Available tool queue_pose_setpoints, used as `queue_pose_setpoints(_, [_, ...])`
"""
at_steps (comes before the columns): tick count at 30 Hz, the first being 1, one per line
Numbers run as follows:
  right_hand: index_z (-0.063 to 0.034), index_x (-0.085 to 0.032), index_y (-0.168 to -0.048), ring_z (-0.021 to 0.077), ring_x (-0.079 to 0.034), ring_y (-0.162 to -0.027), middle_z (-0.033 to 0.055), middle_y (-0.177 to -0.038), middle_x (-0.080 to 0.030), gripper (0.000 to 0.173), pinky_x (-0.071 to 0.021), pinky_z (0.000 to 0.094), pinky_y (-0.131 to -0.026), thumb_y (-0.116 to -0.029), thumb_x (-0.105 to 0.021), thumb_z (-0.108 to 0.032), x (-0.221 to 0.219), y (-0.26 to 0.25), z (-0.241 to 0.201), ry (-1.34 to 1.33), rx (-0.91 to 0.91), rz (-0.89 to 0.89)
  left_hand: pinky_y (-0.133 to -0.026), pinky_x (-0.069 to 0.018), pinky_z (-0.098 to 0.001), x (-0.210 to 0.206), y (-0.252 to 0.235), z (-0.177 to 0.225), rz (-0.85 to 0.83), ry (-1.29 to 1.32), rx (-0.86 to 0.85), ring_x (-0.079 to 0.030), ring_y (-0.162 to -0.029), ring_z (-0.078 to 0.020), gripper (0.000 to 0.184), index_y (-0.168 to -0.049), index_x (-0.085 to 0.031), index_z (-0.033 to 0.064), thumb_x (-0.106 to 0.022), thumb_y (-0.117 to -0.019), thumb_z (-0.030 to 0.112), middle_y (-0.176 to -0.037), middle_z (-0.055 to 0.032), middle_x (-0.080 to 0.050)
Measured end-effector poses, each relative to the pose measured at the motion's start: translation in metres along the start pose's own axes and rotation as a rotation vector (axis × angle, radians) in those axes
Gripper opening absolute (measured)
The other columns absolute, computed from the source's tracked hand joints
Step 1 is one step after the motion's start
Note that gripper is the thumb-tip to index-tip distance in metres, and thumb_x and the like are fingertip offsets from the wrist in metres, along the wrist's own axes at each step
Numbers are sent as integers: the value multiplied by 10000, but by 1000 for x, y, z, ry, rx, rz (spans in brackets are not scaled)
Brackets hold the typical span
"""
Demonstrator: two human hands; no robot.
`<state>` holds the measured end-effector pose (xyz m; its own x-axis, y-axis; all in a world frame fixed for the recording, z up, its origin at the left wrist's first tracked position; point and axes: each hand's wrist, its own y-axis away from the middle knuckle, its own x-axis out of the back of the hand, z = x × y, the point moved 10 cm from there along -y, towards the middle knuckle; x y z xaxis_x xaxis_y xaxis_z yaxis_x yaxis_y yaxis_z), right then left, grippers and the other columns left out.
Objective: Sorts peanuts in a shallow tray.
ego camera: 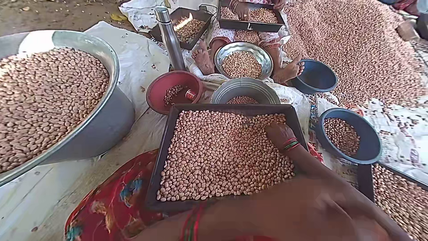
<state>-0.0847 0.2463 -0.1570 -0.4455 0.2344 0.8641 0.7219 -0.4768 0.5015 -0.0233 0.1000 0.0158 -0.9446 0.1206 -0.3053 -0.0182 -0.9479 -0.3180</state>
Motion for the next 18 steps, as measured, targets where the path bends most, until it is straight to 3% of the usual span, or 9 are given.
queue_pose_setpoints(2, [59,-565,-1370,464,-581,-1267,298,-1355,-596,350,-443,606,-1016,-1087,-402,-66,-3,2,2,-1,-61,-95,-859,-562,-248,91,16,-27,398,-27,115,-666,-895,-44,241,-1101,-604,-31,-399,-1075,92,-970,0,-684])
queue_pose_setpoints(4, [33,-568,-1388,466,-583,-1266,287,-1373,-590,355,-453,611,-1015,-1081,-412,-54,-5,1,5,-15,-85,-99,-807,-577,-266,161,52,-42,832,30,226,-689,-828,-87,217,-1106,-558,39,-356,-1105,119,-919,-1,-690])
queue_pose_setpoints(6, [15,-558,-1412,473,-562,-1287,282,-1407,-568,372,-441,617,-1032,-1069,-419,-27,-5,1,6,-22,-90,-104,-766,-591,-262,189,82,-51,1008,44,313,-704,-790,-102,207,-1120,-557,50,-364,-1114,123,-903,-17,-702])
queue_pose_setpoints(8, [20,-546,-1421,486,-540,-1308,289,-1424,-552,380,-429,619,-1047,-1066,-413,0,-5,3,5,-8,-106,-117,-761,-577,-230,188,94,-57,886,-197,412,-679,-785,-62,195,-1146,-563,2,-394,-1096,87,-925,-9,-673])
queue_pose_setpoints(10, [21,-531,-1432,494,-527,-1318,296,-1438,-535,383,-421,621,-1054,-1065,-422,4,-5,5,1,5,-123,-130,-761,-529,-270,173,94,-69,573,-626,617,-620,-779,-88,272,-1216,-629,-27,-450,-1082,127,-930,-56,-649])
queue_pose_setpoints(12, [11,-511,-1454,495,-514,-1335,295,-1464,-514,401,-425,622,-1057,-1060,-432,7,-6,7,0,12,-136,-147,-860,-519,-486,150,89,-96,191,-926,878,-663,-922,-312,352,-1311,-631,7,-429,-1108,212,-1042,-194,-688])
queue_pose_setpoints(14, [12,-478,-1482,490,-501,-1354,294,-1486,-495,422,-429,615,-1056,-1065,-415,16,-6,12,-2,29,-137,-170,-942,-493,-606,133,88,-122,-90,-1114,1065,-656,-1126,-438,391,-1367,-583,27,-361,-1127,241,-1195,-253,-675])
queue_pose_setpoints(18, [5,-447,-1506,488,-529,-1328,307,-1467,-506,443,-428,616,-1056,-1067,-390,20,-9,15,3,22,-112,-174,-878,-527,-589,122,89,-142,-265,-1306,1176,-652,-1130,-452,314,-1334,-551,10,-361,-1104,107,-1199,-253,-659])
